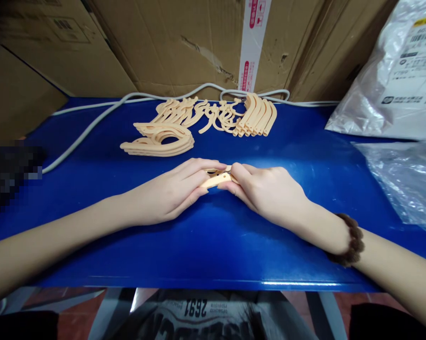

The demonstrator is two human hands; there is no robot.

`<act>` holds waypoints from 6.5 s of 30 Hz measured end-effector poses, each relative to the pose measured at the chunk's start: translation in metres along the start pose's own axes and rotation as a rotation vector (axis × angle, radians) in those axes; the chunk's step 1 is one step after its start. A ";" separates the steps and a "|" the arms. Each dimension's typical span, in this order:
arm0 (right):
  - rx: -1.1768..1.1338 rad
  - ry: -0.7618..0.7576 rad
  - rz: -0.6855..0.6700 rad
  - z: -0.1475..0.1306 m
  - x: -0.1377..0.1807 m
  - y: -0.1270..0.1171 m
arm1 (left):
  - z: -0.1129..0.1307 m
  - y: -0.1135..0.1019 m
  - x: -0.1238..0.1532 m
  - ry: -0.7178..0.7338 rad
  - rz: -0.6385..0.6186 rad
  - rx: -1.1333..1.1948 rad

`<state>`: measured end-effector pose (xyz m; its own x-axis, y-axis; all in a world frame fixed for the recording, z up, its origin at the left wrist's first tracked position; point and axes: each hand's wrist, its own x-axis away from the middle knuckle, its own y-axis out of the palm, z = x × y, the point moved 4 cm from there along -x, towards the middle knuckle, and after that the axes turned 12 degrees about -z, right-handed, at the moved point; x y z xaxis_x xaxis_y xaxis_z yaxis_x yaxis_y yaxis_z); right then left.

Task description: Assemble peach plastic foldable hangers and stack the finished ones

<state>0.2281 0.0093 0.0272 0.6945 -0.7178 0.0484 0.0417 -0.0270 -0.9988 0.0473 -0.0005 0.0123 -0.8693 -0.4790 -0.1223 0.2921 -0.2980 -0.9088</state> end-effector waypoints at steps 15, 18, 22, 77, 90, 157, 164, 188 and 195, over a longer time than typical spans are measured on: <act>-0.140 -0.036 -0.077 0.004 -0.004 0.001 | 0.000 0.000 0.000 -0.008 -0.019 0.015; -0.157 -0.044 -0.078 0.004 -0.004 0.001 | 0.000 0.001 0.000 -0.012 -0.027 0.008; -0.162 -0.053 -0.083 0.004 -0.005 0.002 | 0.000 0.002 0.000 -0.017 -0.033 -0.005; 0.147 -0.148 0.042 -0.003 -0.001 0.007 | -0.001 0.004 0.001 -0.042 -0.079 -0.036; 0.370 -0.228 0.177 -0.009 0.001 0.002 | -0.001 0.003 0.001 -0.030 -0.083 -0.070; 0.086 -0.246 0.089 -0.003 -0.003 0.004 | -0.001 0.003 0.000 -0.017 -0.101 -0.040; 0.140 -0.307 0.152 -0.004 0.000 -0.001 | 0.001 -0.002 0.001 0.004 -0.092 -0.035; -0.204 -0.371 -0.089 0.002 0.000 0.002 | -0.004 -0.004 0.004 0.006 -0.112 0.112; -0.139 -0.326 -0.090 0.001 0.000 0.004 | -0.001 -0.001 0.002 0.012 -0.134 0.087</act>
<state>0.2291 0.0104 0.0235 0.8861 -0.4491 0.1144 0.0303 -0.1903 -0.9813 0.0442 0.0000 0.0128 -0.9074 -0.4202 -0.0073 0.2061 -0.4297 -0.8792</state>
